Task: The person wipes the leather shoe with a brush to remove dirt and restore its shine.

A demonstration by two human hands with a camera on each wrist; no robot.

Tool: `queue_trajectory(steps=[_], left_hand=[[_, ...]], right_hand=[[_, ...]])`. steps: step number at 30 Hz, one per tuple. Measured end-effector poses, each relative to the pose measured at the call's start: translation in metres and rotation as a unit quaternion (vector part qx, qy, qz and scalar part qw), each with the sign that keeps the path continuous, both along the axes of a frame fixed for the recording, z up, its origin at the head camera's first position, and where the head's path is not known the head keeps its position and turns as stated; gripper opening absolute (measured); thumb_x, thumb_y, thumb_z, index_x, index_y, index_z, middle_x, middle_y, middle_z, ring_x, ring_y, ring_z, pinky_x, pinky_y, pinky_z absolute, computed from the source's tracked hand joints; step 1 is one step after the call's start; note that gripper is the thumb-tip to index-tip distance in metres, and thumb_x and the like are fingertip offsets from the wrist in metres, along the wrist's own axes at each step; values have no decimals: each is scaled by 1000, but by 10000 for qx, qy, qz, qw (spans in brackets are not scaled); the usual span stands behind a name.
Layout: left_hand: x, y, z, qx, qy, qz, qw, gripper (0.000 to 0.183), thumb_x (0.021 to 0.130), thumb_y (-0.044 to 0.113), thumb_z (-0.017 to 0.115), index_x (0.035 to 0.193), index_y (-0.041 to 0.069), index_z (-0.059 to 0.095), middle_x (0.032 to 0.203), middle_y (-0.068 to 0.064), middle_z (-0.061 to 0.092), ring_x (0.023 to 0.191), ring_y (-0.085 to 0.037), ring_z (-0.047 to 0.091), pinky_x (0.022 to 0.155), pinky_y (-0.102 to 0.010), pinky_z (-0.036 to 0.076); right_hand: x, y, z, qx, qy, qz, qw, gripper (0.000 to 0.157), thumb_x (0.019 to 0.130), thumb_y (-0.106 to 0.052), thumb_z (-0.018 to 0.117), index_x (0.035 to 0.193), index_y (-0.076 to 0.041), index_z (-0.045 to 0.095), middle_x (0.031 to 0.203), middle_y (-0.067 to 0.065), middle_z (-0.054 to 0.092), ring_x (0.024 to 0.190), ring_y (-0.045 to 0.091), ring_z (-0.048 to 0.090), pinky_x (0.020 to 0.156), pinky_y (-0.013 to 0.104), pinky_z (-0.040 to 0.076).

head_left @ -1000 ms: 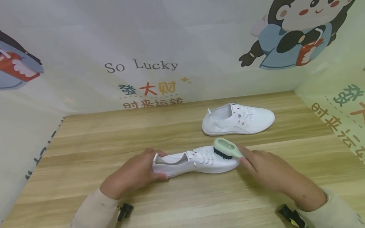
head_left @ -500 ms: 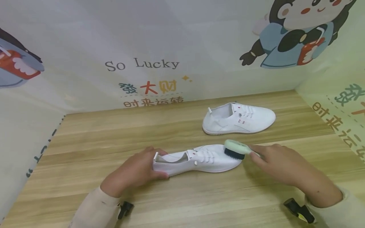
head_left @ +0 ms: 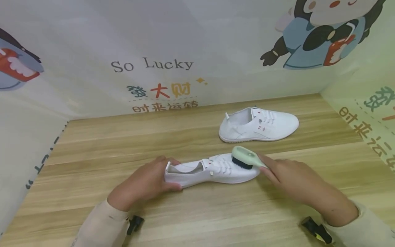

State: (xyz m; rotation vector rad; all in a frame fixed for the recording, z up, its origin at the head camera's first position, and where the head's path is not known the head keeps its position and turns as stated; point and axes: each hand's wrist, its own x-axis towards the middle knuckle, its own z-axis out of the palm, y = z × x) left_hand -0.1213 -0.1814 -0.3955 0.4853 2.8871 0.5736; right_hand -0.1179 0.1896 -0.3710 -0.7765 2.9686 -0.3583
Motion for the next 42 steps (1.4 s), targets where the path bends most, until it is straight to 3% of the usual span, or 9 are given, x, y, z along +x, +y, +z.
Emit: queue_trajectory(steps=[7,13,17,23,26,29,33,37,42], left_hand=[[0,0,1,20,-63,-31,10000,63,69,48,81,123,22,61,110,-2,59,85,-15,56,77,-38,49],[0,0,1,6,-70,28,10000,64,68,47,82,123,22,61,110,-2,59,84,-16,56,77,-39,49],[0,0,1,-11,-116,36,9999,64,68,48,81,123,22,61,112,-2,59,85,-16,56,78,-39,49],[-1,0,1,-18,-85,50,10000,65,68,48,81,124,22,60,114,-3,59,87,-16,57,79,-39,49],[-1,0,1,-6,-75,20,10000,65,68,48,81,124,21,60,114,-3,59,87,-17,57,79,-39,49],[-1,0,1,-14,-59,-11,10000,65,68,48,81,124,21,60,114,-4,59,89,-17,57,80,-40,49],[-1,0,0,13,-13,-43,10000,66,69,48,81,124,20,60,116,-4,59,92,-18,57,82,-40,49],[0,-1,-1,31,-32,-69,10000,66,69,48,81,124,19,59,116,-4,59,92,-17,57,82,-40,49],[0,-2,-2,132,-27,-93,9999,64,69,47,81,122,18,60,115,-2,60,95,-16,57,84,-39,48]], right_hand=[[-4,3,-2,279,121,-392,9988,50,99,-38,46,138,-7,48,102,16,68,92,35,65,64,53,50],[-4,12,10,378,-363,-538,9972,48,101,-41,40,138,-11,49,83,4,61,66,18,53,53,38,42],[-3,16,18,298,-712,-461,9959,50,101,-40,39,138,-8,50,82,-1,59,63,13,47,57,34,40],[0,18,23,7,-1009,-237,9946,52,100,-46,38,138,-11,50,63,-6,45,54,9,40,55,30,38],[1,13,18,-74,-860,-11,9963,53,100,-46,41,140,-12,48,64,-5,49,56,9,44,55,31,40],[1,5,10,-9,-295,188,9994,52,99,-41,45,140,-9,47,81,1,65,70,14,59,60,38,49],[1,-3,0,40,413,98,9991,48,97,-36,52,137,-8,50,98,13,69,86,28,67,64,47,53],[1,-4,-4,71,526,-153,9985,48,97,-35,53,135,-6,51,99,17,69,87,34,66,64,50,52],[-1,1,-2,213,309,-421,9984,48,98,-37,49,135,-6,51,94,15,69,84,34,66,58,50,50]])
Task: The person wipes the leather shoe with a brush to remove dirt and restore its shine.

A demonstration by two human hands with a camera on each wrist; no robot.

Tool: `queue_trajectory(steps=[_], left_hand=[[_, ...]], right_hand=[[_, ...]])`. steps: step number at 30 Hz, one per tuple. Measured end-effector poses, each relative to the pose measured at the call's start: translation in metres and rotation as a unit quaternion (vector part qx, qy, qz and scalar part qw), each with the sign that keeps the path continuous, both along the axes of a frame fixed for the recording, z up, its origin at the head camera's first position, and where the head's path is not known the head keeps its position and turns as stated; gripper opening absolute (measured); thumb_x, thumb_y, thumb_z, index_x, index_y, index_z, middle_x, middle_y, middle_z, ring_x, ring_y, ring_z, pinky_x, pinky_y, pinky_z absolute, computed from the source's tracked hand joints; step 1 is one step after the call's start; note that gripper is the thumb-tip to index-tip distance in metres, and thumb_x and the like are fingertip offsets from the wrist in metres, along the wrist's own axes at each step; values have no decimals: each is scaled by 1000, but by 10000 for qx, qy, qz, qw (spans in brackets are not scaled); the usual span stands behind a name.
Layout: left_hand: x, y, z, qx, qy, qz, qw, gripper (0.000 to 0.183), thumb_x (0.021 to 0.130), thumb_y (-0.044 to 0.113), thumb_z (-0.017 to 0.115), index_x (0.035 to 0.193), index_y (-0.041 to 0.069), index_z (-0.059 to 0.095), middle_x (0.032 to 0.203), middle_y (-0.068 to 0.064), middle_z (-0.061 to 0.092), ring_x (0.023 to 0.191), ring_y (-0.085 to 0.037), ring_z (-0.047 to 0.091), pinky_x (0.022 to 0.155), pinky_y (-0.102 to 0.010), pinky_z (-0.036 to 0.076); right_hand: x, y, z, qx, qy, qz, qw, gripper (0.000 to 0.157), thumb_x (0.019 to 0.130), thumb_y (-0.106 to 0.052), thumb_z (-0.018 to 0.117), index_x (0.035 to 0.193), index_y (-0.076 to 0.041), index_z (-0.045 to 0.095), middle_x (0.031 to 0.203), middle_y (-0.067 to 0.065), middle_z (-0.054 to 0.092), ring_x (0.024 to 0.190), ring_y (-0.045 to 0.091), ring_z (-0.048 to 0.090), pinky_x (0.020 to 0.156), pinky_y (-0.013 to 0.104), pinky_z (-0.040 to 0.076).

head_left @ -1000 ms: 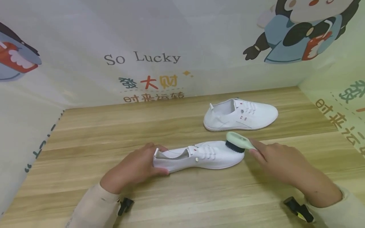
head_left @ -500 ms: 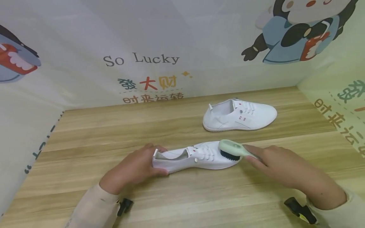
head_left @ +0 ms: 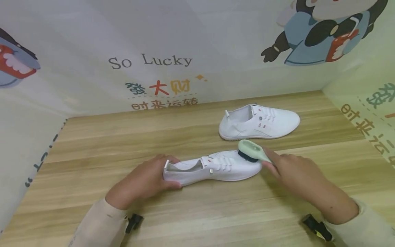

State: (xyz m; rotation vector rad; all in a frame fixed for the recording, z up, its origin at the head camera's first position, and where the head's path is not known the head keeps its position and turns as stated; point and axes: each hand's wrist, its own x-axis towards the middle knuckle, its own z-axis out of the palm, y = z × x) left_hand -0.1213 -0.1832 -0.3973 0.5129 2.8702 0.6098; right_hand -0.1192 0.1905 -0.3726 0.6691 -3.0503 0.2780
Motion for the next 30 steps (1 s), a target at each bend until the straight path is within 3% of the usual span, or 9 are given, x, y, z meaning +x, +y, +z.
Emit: queue_trajectory(steps=[6,11,14,21,25,30], left_hand=[[2,-1,-1,172,-143,-5,9998,62,70,42,82,121,15,59,115,1,60,96,-14,56,86,-37,47],[1,0,-2,276,-1,-184,9994,64,72,38,82,124,12,56,121,-1,59,105,-16,56,92,-38,46],[-1,3,-4,305,198,-335,9988,65,71,34,83,126,12,55,121,-1,58,105,-16,56,91,-38,47],[-1,10,-1,-4,1060,-260,9940,62,67,28,87,119,16,56,105,3,55,88,-15,58,77,-33,51],[-1,11,0,-57,1236,-134,9922,61,67,28,87,118,14,56,104,1,55,86,-17,59,76,-34,52],[-1,13,0,239,1521,29,9881,58,70,24,85,118,14,55,106,-2,54,88,-22,60,76,-39,52]], right_hand=[[-3,3,9,105,-489,-101,9987,49,100,-39,43,136,-7,50,89,7,65,72,19,57,55,40,45],[-3,7,9,31,-430,-137,9990,50,100,-40,42,136,-6,50,96,9,67,78,22,60,59,45,47],[-3,12,9,28,-442,-245,9987,52,101,-42,40,137,-6,49,99,11,67,78,23,60,58,46,47],[-4,14,12,-70,-367,-273,9989,55,101,-44,35,141,-7,44,108,16,66,84,30,63,58,49,47],[-5,14,14,-83,-256,-300,9992,53,102,-41,37,140,-6,44,113,20,65,91,36,64,60,53,48],[-6,13,17,-126,-80,-338,9993,55,102,-41,35,140,-4,44,113,22,65,84,32,64,57,49,48]])
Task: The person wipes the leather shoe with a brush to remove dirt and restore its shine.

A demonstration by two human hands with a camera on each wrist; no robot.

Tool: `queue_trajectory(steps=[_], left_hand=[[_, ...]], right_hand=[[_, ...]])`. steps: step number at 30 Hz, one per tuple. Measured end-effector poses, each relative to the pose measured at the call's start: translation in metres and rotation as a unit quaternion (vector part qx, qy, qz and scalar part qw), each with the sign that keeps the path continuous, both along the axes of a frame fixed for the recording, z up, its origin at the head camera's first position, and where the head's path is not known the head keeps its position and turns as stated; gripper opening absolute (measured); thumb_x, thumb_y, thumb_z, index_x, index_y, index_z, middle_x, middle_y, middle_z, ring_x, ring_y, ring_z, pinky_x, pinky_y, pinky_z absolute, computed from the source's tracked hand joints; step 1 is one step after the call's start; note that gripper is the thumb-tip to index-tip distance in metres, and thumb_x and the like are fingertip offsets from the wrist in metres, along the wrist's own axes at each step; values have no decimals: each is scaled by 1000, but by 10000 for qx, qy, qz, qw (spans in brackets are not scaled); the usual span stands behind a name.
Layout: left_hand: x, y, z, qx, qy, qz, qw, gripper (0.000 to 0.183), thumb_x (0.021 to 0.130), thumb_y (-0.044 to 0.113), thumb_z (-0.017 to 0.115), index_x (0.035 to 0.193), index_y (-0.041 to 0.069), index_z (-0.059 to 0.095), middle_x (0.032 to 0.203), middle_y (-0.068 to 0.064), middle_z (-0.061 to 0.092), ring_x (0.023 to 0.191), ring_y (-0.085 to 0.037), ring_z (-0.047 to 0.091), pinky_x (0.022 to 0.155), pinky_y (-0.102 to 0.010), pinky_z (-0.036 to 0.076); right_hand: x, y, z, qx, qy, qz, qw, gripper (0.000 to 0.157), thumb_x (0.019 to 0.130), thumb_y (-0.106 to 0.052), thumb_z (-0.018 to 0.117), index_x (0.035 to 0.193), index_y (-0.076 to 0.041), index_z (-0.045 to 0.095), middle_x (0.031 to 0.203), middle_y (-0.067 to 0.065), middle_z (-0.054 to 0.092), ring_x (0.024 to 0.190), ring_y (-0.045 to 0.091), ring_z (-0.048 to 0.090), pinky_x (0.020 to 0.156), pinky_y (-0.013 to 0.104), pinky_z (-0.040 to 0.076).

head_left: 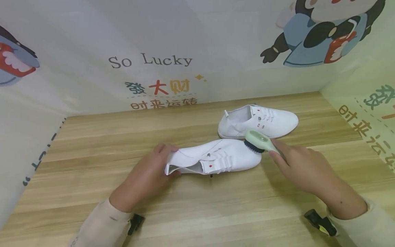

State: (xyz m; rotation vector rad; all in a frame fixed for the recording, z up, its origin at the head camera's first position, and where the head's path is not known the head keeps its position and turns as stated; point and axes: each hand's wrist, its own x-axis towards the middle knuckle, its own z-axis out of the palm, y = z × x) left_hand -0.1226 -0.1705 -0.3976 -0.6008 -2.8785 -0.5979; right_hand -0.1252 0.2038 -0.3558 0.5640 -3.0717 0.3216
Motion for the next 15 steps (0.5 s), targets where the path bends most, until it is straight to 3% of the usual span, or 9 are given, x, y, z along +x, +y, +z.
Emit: queue_trajectory(steps=[4,10,15], left_hand=[[-1,-1,-1,248,39,-133,9996,56,72,18,84,118,11,53,110,-6,54,95,-25,60,83,-41,51],[-1,-6,-2,613,-394,-400,9965,55,78,2,75,126,11,47,120,-9,51,112,-25,53,95,-42,46],[1,-8,1,286,-433,-372,9980,62,74,-1,76,127,11,45,124,-6,54,110,-24,56,91,-41,48]], right_hand=[[0,-1,2,-14,35,-26,10000,55,102,-42,36,141,-4,44,113,22,65,81,29,63,55,46,46],[-1,-3,2,-103,272,-39,9996,53,100,-42,41,140,-7,47,104,21,67,65,22,55,48,35,39],[-1,-5,3,-129,287,-97,9995,54,100,-43,41,139,-7,47,99,21,67,59,20,50,45,31,34]])
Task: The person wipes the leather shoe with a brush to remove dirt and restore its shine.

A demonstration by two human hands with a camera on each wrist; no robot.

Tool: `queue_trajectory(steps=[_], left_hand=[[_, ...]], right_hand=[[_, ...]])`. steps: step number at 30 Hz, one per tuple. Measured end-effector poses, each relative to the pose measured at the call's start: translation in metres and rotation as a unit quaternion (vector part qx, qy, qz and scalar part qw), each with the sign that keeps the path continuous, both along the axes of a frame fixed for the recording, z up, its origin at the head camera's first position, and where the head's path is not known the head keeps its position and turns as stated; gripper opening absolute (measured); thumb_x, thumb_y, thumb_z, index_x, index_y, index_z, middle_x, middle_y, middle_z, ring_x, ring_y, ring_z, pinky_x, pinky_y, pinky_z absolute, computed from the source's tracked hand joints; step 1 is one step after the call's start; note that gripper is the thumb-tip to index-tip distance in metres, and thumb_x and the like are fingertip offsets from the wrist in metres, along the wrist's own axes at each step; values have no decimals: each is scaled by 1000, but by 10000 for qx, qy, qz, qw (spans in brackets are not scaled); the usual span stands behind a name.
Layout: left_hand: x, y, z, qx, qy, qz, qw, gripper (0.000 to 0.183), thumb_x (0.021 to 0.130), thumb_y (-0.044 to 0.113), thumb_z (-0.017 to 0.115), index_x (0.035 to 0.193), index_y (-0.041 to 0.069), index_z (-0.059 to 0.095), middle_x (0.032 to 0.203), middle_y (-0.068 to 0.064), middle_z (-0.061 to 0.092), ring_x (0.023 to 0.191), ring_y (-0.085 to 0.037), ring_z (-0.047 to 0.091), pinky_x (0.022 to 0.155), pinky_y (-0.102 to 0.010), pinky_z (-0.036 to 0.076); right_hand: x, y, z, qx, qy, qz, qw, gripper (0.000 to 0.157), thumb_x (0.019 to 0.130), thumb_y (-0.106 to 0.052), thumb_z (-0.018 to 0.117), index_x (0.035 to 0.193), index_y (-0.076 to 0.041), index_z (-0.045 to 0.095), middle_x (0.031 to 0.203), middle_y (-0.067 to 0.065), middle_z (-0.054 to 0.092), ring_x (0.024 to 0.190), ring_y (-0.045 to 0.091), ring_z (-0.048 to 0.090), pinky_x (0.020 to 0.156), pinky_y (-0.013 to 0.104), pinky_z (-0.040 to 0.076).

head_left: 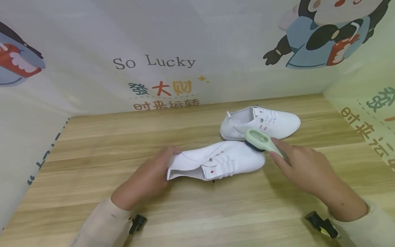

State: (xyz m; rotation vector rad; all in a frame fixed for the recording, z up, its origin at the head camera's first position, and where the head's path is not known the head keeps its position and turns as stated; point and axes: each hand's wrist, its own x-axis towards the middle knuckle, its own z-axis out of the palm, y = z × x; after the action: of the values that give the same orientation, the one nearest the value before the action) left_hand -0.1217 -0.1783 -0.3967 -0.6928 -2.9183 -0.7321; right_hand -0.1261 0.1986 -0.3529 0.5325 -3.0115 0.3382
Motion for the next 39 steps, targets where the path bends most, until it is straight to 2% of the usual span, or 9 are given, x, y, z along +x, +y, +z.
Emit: queue_trajectory(steps=[4,10,16,19,22,25,28,32,39], left_hand=[[1,2,2,-171,198,65,9996,63,75,6,79,127,12,44,123,-4,53,103,-23,58,85,-40,51],[-3,2,-1,290,221,-413,9985,70,74,-6,76,133,6,41,125,-10,48,118,-24,49,99,-40,43],[-4,-5,-4,689,-548,-707,9936,65,82,-20,48,139,9,38,134,-12,44,127,-25,41,105,-43,36],[-5,-7,1,947,-1197,-536,9868,53,90,-12,43,135,15,44,137,-5,46,128,-22,41,104,-44,36],[-5,-7,7,961,-1481,-203,9841,37,99,2,39,128,23,51,134,2,52,115,-17,50,94,-40,43],[-5,-5,11,755,-1265,14,9891,27,102,15,40,121,28,56,125,6,58,92,-14,56,80,-34,47],[-7,-3,11,550,-886,80,9945,22,101,17,46,116,28,58,115,9,62,82,-11,58,72,-30,49],[-8,-4,9,457,-678,150,9965,19,99,19,51,113,27,59,110,10,64,86,-9,59,77,-32,49],[-11,-8,11,314,-589,133,9977,31,96,22,57,127,24,62,124,7,62,101,-10,58,87,-36,48]], right_hand=[[0,0,1,-50,157,14,9999,54,99,-42,43,139,-6,48,88,18,66,55,18,47,43,29,33],[0,1,4,-139,235,109,9996,51,97,-41,50,137,-10,52,96,19,68,59,20,50,45,31,35],[2,3,3,-184,368,178,9990,49,95,-43,53,134,-15,56,75,8,64,56,17,47,47,31,34],[4,4,4,-212,356,219,9989,47,93,-43,55,132,-17,58,63,1,54,53,14,42,47,29,33],[6,6,7,-262,419,313,9983,44,91,-42,59,130,-21,60,58,-3,46,49,11,37,45,28,31],[7,8,10,-319,624,455,9965,42,88,-39,64,127,-24,63,57,-5,47,47,9,35,43,27,30],[8,9,11,-390,762,559,9948,42,84,-37,68,124,-24,65,59,-5,51,46,7,34,43,26,29],[11,9,13,-472,944,706,9919,42,81,-34,71,121,-24,67,62,-5,55,46,4,33,43,24,29],[7,10,11,-601,1472,1314,9785,42,73,-29,75,114,-20,71,65,-8,62,46,-1,33,43,19,31]])
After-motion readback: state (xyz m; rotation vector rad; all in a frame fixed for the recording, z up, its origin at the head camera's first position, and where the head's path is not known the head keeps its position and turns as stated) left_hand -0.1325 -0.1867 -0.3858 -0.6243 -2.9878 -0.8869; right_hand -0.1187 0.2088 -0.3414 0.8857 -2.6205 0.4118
